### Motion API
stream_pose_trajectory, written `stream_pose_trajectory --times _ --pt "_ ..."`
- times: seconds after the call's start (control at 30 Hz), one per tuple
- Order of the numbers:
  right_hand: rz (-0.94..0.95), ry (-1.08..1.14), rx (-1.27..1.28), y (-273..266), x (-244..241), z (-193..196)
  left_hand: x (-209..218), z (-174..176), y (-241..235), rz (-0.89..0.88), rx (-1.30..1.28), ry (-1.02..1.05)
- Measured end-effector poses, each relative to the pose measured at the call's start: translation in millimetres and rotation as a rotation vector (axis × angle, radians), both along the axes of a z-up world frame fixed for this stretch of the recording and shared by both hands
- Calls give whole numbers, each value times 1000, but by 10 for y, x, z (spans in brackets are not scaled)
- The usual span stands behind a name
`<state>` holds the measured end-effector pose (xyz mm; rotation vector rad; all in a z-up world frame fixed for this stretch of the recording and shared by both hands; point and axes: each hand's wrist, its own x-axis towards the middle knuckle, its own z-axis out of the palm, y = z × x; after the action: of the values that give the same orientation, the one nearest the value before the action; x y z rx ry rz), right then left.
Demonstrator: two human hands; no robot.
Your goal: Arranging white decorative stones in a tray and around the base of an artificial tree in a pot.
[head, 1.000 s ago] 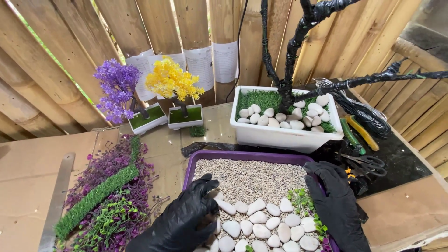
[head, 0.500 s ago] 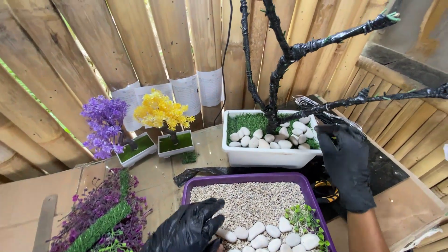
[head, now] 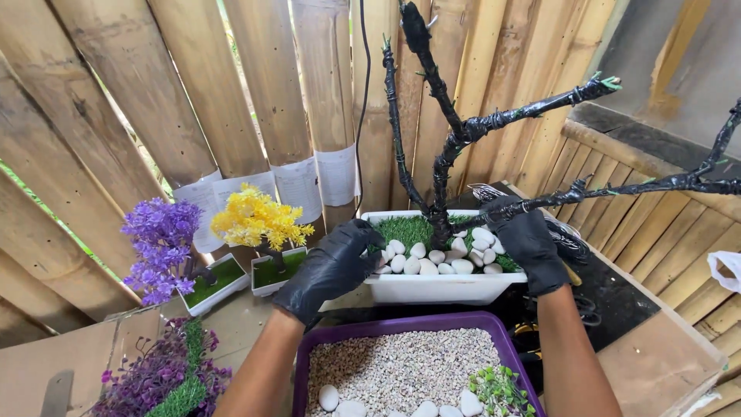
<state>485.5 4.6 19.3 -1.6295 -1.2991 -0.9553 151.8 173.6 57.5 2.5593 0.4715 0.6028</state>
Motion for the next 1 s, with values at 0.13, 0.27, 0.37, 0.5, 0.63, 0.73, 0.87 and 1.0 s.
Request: stream_pose_trajectory --times 0.13,0.27,0.37,0.5,0.63,0.73,0.87,1.0 --pt "296 -181 218 90 33 -231 52 111 -78 35 -18 72" --pt "202 440 -261 -227 -3 -85 67 261 -90 28 -23 13" --pt "191 520 -299 -314 -153 132 15 502 -119 1 -217 -226" --pt "154 643 -353 -299 -270 223 304 109 244 15 -383 -398" --pt "132 646 -373 -296 -167 131 450 -30 277 131 -500 -402" --pt "130 662 -391 -303 -142 69 403 1 235 27 -469 -389" --pt "127 690 -420 -306 -182 131 375 122 33 -71 -408 -279" --pt "150 703 -423 -339 -341 270 440 198 13 -61 -186 -269"
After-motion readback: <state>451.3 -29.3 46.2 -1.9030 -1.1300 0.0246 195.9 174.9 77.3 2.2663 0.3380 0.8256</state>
